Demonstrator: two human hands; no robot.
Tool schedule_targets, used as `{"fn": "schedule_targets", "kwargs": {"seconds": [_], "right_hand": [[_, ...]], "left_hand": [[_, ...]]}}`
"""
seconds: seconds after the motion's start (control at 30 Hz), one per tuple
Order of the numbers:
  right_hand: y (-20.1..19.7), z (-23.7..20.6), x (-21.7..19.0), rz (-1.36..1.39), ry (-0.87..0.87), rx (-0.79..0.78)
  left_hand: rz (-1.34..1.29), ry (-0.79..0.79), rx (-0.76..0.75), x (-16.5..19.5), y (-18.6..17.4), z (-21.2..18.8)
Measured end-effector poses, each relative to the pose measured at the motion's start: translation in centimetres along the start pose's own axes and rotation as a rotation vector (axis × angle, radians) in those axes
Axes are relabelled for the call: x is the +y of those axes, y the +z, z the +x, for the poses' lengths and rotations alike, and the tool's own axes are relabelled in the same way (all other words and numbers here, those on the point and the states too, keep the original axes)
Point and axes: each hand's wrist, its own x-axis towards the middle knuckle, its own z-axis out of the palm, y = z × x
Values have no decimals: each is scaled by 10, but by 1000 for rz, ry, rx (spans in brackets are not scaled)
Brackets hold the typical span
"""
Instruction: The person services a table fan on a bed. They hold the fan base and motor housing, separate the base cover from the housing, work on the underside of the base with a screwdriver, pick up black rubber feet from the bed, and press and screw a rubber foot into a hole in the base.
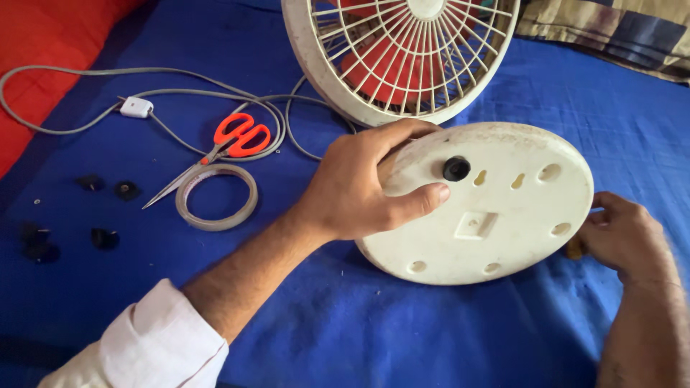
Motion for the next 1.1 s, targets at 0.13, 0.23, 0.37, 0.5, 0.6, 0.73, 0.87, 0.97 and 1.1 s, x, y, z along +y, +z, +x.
{"fn": "schedule_targets", "kwargs": {"seconds": [0.13, 0.23, 0.37, 0.5, 0.6, 0.73, 0.87, 0.97, 1.1], "right_hand": [[4, 0, -3, -35, 30, 12], [6, 0, -9, -30, 18, 8], [4, -3, -11, -19, 33, 13], [-2, -7, -18, -25, 30, 3], [-11, -8, -27, -82, 170, -176], [-27, -22, -35, -106, 133, -162], [-36, -39, -45, 98, -53, 239], [-43, -45, -51, 580, -27, 449], [-43, -50, -60, 792, -121, 547]], "left_hand": [[31, 14, -61, -4, 5, 9], [-15, -69, -20, -5, 14, 13], [28, -131, -8, -5, 19, 15], [-9, -107, 28, -6, 15, 8], [-114, -161, 34, -6, 11, -1], [-189, -184, 32, -8, 9, -8], [-214, -118, 57, -9, 8, -11], [-243, -135, 43, -10, 8, -12], [-191, -137, 61, -11, 8, -12]]}}
